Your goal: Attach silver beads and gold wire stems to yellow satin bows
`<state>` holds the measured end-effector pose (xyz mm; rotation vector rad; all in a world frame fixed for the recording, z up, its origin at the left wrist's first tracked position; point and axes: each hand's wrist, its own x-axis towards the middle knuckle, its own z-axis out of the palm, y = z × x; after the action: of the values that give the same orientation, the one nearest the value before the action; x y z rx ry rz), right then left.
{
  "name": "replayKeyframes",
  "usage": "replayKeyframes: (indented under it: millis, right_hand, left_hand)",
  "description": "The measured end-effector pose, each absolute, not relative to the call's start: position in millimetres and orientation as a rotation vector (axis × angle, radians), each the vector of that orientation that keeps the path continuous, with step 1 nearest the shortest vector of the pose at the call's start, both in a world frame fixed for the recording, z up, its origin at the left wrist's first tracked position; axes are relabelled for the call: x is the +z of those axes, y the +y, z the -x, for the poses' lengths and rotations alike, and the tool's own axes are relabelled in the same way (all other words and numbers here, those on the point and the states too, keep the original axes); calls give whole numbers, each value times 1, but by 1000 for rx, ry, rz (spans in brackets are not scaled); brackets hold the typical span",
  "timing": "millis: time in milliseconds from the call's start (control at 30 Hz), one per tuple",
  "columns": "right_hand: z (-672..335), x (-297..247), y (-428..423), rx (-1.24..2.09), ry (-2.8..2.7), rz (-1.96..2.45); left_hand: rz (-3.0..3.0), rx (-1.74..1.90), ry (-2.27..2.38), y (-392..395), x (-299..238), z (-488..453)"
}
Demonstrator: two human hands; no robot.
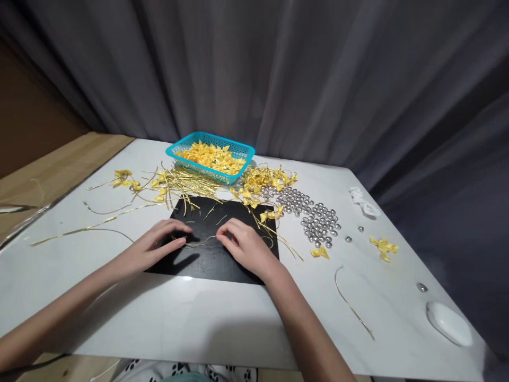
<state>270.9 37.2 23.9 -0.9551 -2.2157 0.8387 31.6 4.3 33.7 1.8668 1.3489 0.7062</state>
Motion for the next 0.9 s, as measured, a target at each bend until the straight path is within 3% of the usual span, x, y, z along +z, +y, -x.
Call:
replayKeyframes:
  millis: [333, 900]
  right_hand:
    - [-270, 20, 37, 696, -2207, 944]
    - [-267, 17, 35, 609, -2114, 870]
  left_hand:
    - [-1134, 939, 1113, 18, 17, -97]
    - [-875, 948, 966, 8, 16, -95]
